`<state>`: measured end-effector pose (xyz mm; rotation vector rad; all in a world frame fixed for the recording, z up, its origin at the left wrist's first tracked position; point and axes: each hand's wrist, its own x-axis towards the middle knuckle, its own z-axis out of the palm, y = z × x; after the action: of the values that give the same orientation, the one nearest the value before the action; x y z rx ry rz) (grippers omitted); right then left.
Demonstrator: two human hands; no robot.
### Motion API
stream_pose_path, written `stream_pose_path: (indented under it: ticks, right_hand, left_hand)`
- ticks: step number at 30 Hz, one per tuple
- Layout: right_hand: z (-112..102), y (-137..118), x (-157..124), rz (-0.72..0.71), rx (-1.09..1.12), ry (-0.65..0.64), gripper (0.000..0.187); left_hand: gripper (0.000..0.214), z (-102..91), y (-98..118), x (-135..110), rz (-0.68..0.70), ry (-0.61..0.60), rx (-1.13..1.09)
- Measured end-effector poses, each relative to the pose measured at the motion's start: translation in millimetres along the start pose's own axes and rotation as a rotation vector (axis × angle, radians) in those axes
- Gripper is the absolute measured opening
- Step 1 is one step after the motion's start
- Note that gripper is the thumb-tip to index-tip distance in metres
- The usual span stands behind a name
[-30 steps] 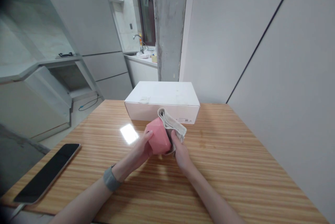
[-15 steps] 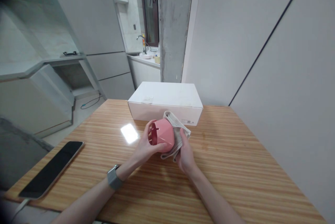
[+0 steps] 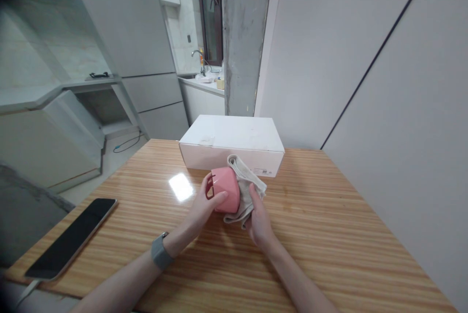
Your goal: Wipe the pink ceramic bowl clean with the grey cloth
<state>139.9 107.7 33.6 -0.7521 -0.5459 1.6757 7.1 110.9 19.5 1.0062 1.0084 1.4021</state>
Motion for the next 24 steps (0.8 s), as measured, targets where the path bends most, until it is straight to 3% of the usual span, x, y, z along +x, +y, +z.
stream_pose_path:
  ticks: [6,10,13,17,20,24]
  right_hand:
    - [-3.6,-4.8,3.2,-0.030,-0.046,-0.004,0.042]
    - [-3.8,-5.8,3.3,-0.033,-0.060,-0.021,0.042]
    - [-7.3,2.0,5.1,-0.051,-0.059,0.003,0.042]
    - [-15.8,13.3,7.5,-0.141,-0.133,0.031,0.047]
    - [-18.9,14.3,6.1,-0.217,-0.240,0.032,0.043]
    - [-16.8,13.9,4.6,-0.174,-0.279,-0.032,0.046]
  left_hand:
    - [0.101,-0.7,5.9,-7.9,0.118,-0.027,0.236]
    - [0.109,1.7,5.2,-9.1,0.164,-0.029,0.242]
    - [0.107,2.6,3.0,-7.1,0.107,-0.046,0.128]
    - [0.083,1.5,2.7,-5.4,0.034,-0.078,-0.048]
    - [0.071,-0.3,5.8,-6.5,-0.122,-0.133,-0.141]
    - [0.071,0.2,9.0,-9.2,-0.293,-0.222,-0.274]
